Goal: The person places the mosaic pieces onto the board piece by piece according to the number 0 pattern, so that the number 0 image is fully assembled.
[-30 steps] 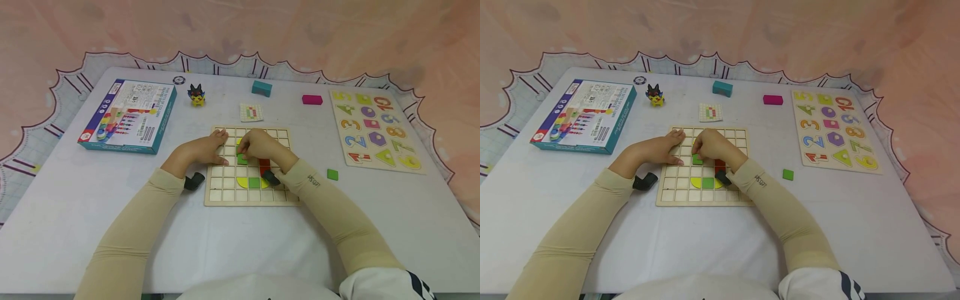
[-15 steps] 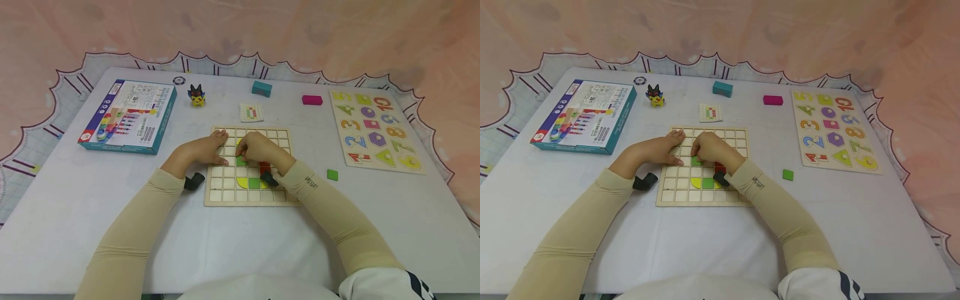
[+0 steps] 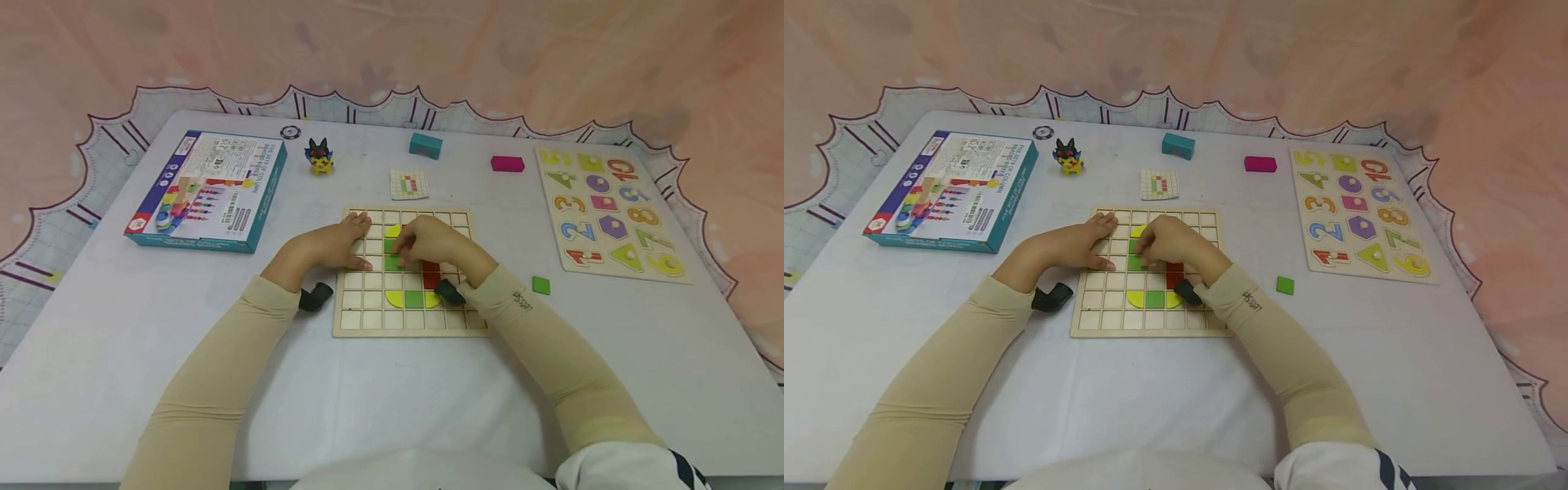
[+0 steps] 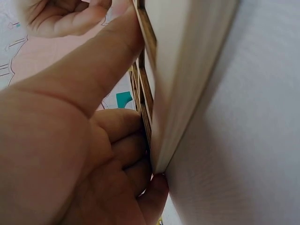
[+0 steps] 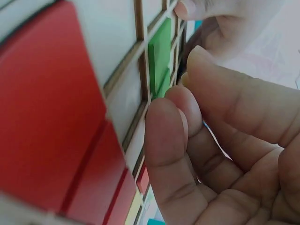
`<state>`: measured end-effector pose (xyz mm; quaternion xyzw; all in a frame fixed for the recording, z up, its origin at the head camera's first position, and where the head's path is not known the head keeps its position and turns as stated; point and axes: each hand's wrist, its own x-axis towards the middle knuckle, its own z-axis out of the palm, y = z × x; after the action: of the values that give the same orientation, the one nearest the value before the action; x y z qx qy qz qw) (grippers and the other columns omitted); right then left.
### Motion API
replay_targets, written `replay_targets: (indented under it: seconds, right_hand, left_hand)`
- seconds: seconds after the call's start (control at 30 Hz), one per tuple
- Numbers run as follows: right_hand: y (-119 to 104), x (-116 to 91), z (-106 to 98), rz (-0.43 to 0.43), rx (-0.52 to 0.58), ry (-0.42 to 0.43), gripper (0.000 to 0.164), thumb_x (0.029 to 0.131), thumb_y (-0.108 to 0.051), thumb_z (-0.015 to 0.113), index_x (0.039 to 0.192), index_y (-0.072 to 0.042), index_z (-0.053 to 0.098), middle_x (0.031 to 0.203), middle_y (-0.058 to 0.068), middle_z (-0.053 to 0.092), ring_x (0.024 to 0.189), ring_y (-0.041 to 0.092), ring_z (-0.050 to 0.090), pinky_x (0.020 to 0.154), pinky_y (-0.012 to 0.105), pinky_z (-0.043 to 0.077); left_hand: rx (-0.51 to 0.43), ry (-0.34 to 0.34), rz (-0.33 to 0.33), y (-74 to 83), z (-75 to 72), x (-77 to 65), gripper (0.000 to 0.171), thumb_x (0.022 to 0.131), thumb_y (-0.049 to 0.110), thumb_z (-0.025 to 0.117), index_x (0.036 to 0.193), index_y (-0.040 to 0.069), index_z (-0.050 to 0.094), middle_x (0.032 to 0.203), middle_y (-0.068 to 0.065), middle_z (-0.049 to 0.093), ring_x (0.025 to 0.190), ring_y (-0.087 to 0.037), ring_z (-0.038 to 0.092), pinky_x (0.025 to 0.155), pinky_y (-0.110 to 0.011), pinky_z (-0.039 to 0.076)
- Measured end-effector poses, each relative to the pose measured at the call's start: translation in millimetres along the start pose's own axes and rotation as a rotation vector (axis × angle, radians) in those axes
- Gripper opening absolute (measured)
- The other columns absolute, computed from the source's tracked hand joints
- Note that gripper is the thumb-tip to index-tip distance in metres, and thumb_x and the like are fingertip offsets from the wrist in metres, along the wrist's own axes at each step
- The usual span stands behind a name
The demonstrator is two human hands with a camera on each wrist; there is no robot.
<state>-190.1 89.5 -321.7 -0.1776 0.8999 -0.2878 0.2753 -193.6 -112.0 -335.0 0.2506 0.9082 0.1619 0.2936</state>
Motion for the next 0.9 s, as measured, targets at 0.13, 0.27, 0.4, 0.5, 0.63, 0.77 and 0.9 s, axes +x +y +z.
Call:
replay_targets:
  seconds: [0.13,0.27,0.4,0.5,0.63,0.77,0.9]
  right_hand:
    - [8.9,-7.7,-3.9,0.022,0.046,0.020,0.020,0.080,-0.010,0.070,0.099,-0.007,0.071,0.090,0.004,0.066,0.082,0.016,0.055,0.075,0.025,0.046]
    - [20.3,-18.6,-8.1,0.040,0.099,0.041,0.021,0.078,-0.007,0.071,0.099,-0.005,0.070,0.088,0.006,0.065,0.083,0.017,0.055,0.078,0.027,0.045]
    - [33.6,-30.4,-12.9,0.054,0.090,0.072,0.022,0.078,-0.010,0.071,0.100,-0.006,0.069,0.091,0.007,0.065,0.087,0.019,0.055,0.081,0.030,0.045]
    - [44.8,-39.5,-16.8,0.064,0.077,0.096,0.023,0.078,-0.011,0.071,0.100,-0.006,0.069,0.093,0.007,0.065,0.087,0.020,0.054,0.081,0.031,0.046]
    - [62.0,-50.8,-21.0,0.061,0.077,0.118,0.023,0.079,-0.009,0.070,0.101,-0.003,0.069,0.093,0.009,0.066,0.085,0.020,0.055,0.081,0.031,0.046]
    - [78.7,-65.7,-25.3,0.089,0.070,0.144,0.024,0.080,-0.009,0.068,0.103,-0.002,0.069,0.095,0.009,0.066,0.086,0.020,0.055,0.081,0.031,0.044]
    - [93.0,-84.6,-32.7,0.131,0.050,0.164,0.026,0.081,-0.010,0.068,0.106,-0.003,0.068,0.099,0.010,0.066,0.089,0.021,0.055,0.080,0.031,0.044]
  left_hand:
    - [0.000,0.001,0.001,1.1,-0.1,0.4,0.091,0.087,0.038,0.061,0.147,0.000,0.004,0.154,-0.016,-0.004,0.142,-0.030,-0.007,0.116,-0.044,0.005]
    - [-0.003,-0.001,-0.005,2.0,-0.6,-0.2,0.091,0.087,0.038,0.061,0.147,0.000,0.004,0.154,-0.015,-0.003,0.142,-0.030,-0.007,0.116,-0.044,0.005]
    - [0.001,-0.001,-0.008,2.0,-0.5,-0.8,0.091,0.087,0.039,0.061,0.147,0.001,0.004,0.154,-0.015,-0.004,0.142,-0.030,-0.007,0.116,-0.044,0.006]
    - [0.007,0.001,-0.004,1.8,-0.7,-0.9,0.090,0.087,0.038,0.060,0.147,0.000,0.004,0.154,-0.016,-0.004,0.142,-0.030,-0.007,0.116,-0.044,0.006]
    - [0.005,0.002,-0.006,0.4,-0.4,-0.5,0.091,0.087,0.039,0.061,0.147,0.001,0.004,0.155,-0.015,-0.004,0.142,-0.029,-0.007,0.116,-0.044,0.006]
    - [0.001,0.000,-0.007,0.2,-0.2,-0.3,0.091,0.087,0.039,0.061,0.147,0.001,0.004,0.155,-0.014,-0.004,0.142,-0.029,-0.007,0.116,-0.044,0.006]
    - [-0.005,0.002,-0.005,0.4,-0.3,-1.3,0.092,0.087,0.039,0.061,0.147,0.001,0.004,0.155,-0.014,-0.005,0.142,-0.029,-0.007,0.116,-0.044,0.006]
